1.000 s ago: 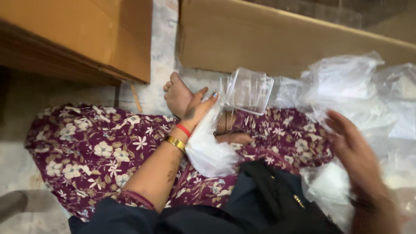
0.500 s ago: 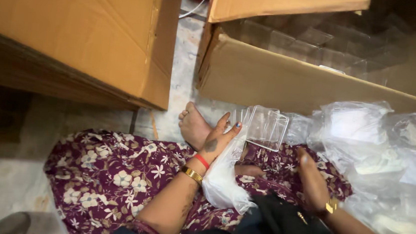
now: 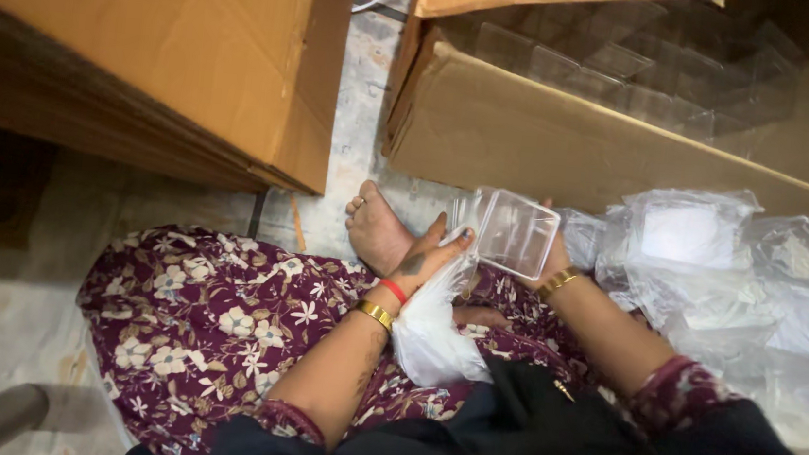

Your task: The person sits on the floor and wraps clear plastic containers in thin plastic bags, then places the wrapped containers into cardboard boxes. They repeatedly take a container, bag it, and set it aside or into a box, working through a pile of containers and bags.

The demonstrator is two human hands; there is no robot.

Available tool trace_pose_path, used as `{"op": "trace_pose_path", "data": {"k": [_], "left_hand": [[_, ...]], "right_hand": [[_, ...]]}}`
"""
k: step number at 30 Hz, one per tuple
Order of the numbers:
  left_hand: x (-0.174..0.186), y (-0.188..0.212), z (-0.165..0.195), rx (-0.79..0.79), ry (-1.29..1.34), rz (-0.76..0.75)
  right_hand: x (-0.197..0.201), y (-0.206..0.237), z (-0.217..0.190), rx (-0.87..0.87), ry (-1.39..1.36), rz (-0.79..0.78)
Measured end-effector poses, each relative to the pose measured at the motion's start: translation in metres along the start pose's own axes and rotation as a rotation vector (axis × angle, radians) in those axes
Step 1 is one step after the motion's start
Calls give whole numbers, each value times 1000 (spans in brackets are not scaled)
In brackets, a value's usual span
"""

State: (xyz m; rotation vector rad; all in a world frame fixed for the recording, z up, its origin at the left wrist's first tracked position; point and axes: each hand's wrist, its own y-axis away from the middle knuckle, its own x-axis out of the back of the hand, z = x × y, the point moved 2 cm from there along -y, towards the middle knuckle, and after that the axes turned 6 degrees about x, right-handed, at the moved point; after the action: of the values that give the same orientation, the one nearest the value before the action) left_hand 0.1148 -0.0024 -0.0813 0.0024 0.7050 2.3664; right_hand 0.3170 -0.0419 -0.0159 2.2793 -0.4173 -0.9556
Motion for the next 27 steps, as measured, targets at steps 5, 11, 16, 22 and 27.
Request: {"op": "trace_pose_path", "data": {"k": [5,11,16,22,27], "left_hand": [[31,10,10,-144,1,94],[43,5,3,51,-447,289],[41,10,20,22,-511,338],[60,53,59,-229,-708,789],[37,62,53,-316,-436,438]], "right_hand": [[-21,-29,40,12,-124,-70],[-16,-41,54,38,-191,-20],[-18,-37,40,42,-88,-7],[-21,9,19,129,94,197],[-18,20,24,419,202,-17]]}}
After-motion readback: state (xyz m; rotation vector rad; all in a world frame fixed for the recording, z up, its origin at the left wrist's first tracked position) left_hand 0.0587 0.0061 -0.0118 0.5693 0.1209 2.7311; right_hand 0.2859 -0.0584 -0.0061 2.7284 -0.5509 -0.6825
